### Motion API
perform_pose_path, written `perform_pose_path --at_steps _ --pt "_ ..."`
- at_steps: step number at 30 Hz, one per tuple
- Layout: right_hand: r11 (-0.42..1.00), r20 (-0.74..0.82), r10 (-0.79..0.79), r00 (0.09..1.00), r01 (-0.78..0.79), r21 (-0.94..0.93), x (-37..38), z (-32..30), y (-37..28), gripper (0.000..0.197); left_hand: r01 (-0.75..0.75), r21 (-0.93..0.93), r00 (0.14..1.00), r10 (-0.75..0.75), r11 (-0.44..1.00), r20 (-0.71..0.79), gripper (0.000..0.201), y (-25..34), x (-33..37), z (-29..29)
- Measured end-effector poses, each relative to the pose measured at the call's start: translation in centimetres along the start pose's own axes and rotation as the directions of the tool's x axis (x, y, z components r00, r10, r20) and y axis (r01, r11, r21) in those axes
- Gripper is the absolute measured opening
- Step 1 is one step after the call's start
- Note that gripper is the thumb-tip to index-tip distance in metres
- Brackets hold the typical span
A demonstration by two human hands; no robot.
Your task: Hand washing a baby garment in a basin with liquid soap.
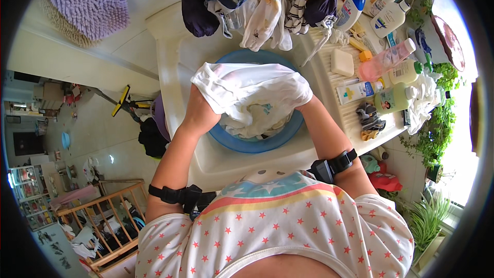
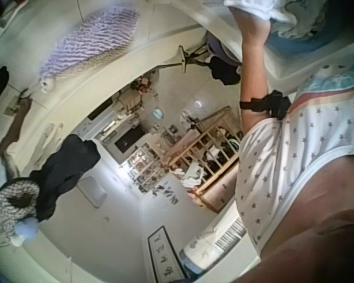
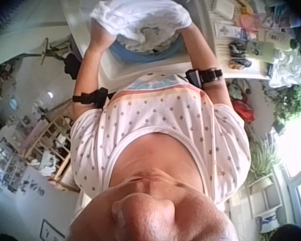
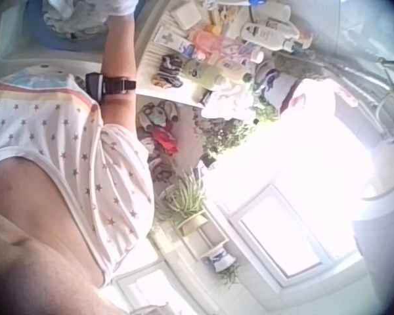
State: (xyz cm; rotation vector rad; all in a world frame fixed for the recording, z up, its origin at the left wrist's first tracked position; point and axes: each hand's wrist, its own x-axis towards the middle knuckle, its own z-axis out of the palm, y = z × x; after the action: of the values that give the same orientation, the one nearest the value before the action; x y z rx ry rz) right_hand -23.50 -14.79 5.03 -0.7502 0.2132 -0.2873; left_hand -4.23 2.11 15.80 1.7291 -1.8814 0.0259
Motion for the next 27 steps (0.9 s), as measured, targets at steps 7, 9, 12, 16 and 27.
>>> perform_pose_path --at_steps 7,9,12,16,27 --pt "0.986 0.091 -0.122 0.988 0.131 -0.099 -0.2 -0.8 -0.3 0.038 -0.024 0.160 0.997 0.013 0.987 0.070 0.045 -0.5 -1.7 0.1" --pt "0.983 0.046 -0.119 0.992 0.124 -0.136 0.2 0.6 -0.1 0.039 -0.008 0.120 0.999 0.003 0.993 0.040 0.045 0.0 -1.4 0.4" --pt "0.939 -0.023 -0.178 0.984 0.163 -0.302 1.0 4.1 -1.4 0.042 0.002 0.092 1.000 -0.002 0.996 -0.003 0.046 0.2 -1.1 0.5" --pt "0.951 -0.072 -0.202 0.977 0.179 -0.252 1.2 4.4 -1.4 0.048 0.030 -0.060 0.997 -0.035 0.998 -0.073 0.047 0.3 -0.9 0.9" --pt "-0.099 -0.038 -0.459 0.888 -0.094 -0.991 2.5 9.9 -1.8 0.052 0.337 -0.933 0.900 -0.334 0.128 0.279 0.073 0.7 -1.2 3.8"
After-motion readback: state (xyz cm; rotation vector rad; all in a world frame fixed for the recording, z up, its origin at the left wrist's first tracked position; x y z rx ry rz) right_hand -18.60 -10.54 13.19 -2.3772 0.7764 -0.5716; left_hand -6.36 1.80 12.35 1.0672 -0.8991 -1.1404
